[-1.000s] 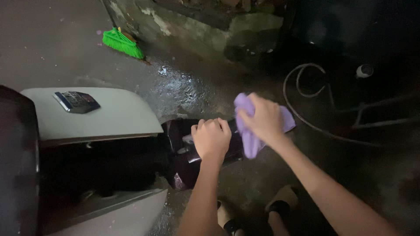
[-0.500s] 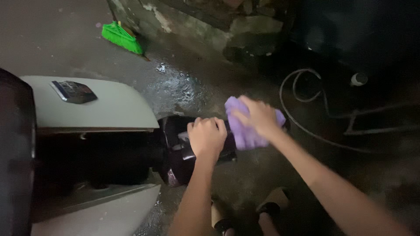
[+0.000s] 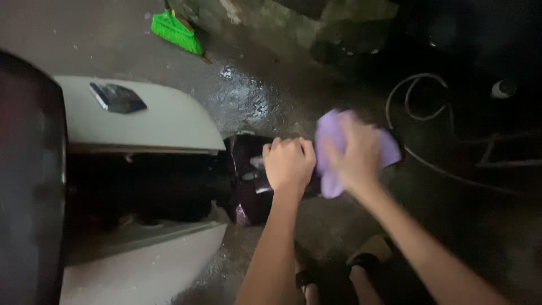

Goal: The person wipes the front bodywork and handlebars of a motorcycle using a purple cloth. They clean the instrument cluster, the front fairing, and the side panels while standing in a garage.

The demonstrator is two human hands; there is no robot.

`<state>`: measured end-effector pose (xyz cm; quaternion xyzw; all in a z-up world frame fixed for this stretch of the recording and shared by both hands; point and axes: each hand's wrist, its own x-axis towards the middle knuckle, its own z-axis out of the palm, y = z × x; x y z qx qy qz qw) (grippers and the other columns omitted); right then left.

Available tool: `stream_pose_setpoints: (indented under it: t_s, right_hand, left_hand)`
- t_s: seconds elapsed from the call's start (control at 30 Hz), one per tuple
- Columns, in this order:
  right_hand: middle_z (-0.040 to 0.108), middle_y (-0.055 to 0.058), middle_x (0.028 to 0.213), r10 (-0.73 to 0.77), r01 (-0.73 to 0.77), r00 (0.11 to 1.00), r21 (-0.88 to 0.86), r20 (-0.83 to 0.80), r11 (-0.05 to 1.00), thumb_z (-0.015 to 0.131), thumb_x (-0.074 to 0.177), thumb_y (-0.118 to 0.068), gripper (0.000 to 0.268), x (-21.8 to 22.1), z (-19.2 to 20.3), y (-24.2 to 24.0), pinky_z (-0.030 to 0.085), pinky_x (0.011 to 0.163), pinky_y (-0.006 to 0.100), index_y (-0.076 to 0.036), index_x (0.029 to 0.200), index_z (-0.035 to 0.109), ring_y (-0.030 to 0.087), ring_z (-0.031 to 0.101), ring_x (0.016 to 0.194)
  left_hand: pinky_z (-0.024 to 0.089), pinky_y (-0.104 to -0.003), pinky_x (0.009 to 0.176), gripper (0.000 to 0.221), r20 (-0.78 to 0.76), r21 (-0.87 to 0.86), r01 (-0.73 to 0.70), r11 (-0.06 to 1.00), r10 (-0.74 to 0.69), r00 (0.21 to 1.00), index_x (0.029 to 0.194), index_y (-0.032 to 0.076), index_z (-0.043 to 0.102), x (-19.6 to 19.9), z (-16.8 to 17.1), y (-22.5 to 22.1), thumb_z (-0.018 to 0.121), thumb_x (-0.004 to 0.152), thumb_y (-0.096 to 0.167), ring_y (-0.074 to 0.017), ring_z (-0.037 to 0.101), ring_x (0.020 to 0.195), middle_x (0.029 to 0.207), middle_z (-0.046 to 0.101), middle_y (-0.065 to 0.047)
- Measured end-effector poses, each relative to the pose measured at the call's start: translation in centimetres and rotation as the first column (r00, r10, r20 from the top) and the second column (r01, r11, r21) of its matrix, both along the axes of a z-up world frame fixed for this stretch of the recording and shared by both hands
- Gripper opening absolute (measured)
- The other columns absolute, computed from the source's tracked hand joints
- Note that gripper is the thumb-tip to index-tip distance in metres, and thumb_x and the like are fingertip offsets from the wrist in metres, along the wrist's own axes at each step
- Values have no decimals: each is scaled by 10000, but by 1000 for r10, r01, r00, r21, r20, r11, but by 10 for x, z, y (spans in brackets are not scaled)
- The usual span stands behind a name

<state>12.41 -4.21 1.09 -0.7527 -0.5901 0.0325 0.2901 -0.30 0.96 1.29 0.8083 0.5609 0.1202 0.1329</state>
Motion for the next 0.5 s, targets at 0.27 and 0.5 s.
stream_pose_setpoints:
  t_s: [0.27,0.5]
  right_hand:
    - [547,141,985,169,-184,982,258,81,948,559,730,-490,513,76,-73,-62,370,943,467,-97,1057,512,342,538,995]
    - [519,278,1002,-256,265,964,308,-72,913,680,748,-184,409,-2,-31,-15,316,915,527,44,1035,497,486,484,991]
  left_hand:
    - [445,-394,781,391,40,-56,37,998,-35,999,635,83,643,-2,15,-1,359,876,200,-237,630,694,586,632,-79]
    - [437,-388,753,377,-13,-16,39,999,-39,999,594,89,626,2,0,3,358,836,197,-227,612,651,532,595,-56]
